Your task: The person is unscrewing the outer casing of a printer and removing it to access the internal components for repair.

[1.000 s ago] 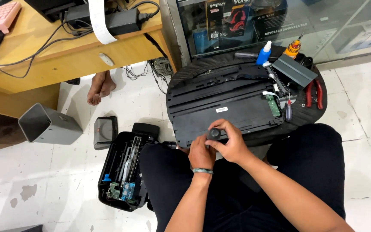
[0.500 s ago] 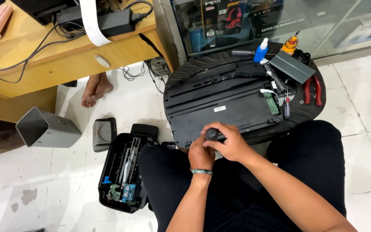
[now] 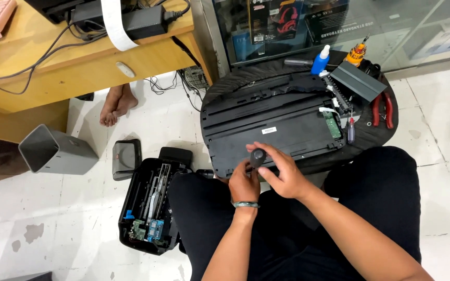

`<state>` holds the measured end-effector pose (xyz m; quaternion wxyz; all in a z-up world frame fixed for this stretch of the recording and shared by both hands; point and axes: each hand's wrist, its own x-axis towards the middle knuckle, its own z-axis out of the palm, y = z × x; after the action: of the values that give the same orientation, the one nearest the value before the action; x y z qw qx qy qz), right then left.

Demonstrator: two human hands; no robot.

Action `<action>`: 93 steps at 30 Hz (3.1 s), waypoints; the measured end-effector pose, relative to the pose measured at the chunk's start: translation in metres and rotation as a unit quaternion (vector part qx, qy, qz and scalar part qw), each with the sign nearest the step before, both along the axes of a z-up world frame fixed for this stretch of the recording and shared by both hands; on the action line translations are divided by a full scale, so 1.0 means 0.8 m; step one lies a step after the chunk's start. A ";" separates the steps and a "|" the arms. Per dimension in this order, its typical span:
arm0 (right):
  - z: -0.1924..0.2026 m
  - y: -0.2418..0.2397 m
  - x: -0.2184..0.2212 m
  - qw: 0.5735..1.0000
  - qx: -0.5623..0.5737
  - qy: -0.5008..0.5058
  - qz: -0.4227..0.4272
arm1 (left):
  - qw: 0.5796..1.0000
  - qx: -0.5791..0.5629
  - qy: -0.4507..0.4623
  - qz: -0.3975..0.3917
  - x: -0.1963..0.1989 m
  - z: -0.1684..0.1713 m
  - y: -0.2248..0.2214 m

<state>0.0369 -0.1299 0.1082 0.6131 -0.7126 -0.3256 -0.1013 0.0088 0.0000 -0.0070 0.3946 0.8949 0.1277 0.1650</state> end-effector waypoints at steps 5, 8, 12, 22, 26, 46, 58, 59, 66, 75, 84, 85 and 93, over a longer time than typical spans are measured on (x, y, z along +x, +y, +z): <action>-0.027 0.016 0.000 0.999 0.030 0.038 -0.023 | 1.000 0.016 -0.011 -0.013 -0.002 -0.009 0.000; -0.041 0.024 0.001 0.999 0.005 0.018 -0.037 | 1.000 0.013 -0.014 -0.020 -0.002 0.001 0.001; -0.067 0.038 0.001 0.998 -0.008 -0.007 -0.055 | 1.000 0.017 -0.009 -0.019 0.000 0.001 0.004; -0.007 0.008 0.001 0.999 -0.036 -0.039 0.011 | 1.000 0.020 -0.006 0.002 0.003 -0.012 0.003; 0.017 0.001 -0.001 0.996 -0.025 0.040 0.070 | 1.000 0.013 0.001 0.005 0.004 -0.022 0.004; -0.025 0.011 0.012 0.999 -0.038 0.011 -0.027 | 0.999 0.015 -0.022 -0.028 0.006 -0.028 0.007; -0.009 0.010 0.015 0.997 -0.059 0.038 -0.007 | 1.000 0.016 0.000 -0.008 0.010 -0.046 0.014; 0.013 0.006 0.011 0.996 -0.064 0.053 0.039 | 1.000 0.010 0.015 -0.016 0.009 -0.050 0.016; 0.013 -0.008 0.022 0.991 -0.106 0.052 0.066 | 0.994 -0.080 0.069 -0.033 0.021 -0.012 0.026; 0.010 -0.008 0.021 0.992 -0.099 0.059 0.049 | 0.922 -0.285 0.088 0.248 0.054 -0.074 0.128; -0.009 0.004 0.005 0.996 -0.087 0.015 -0.015 | 0.798 -0.513 0.249 0.195 0.029 0.082 0.088; -0.015 0.005 0.004 0.996 -0.088 0.014 -0.016 | 0.798 -0.514 0.249 0.194 0.032 0.080 0.088; -0.034 0.037 -0.033 0.965 -0.071 -0.032 -0.252 | 0.751 -0.586 0.197 0.230 0.030 0.037 0.097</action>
<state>0.0104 -0.1000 0.0812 0.5049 -0.8098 -0.1615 -0.2517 0.0329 0.0778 0.0224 0.7579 0.4439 0.4766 -0.0368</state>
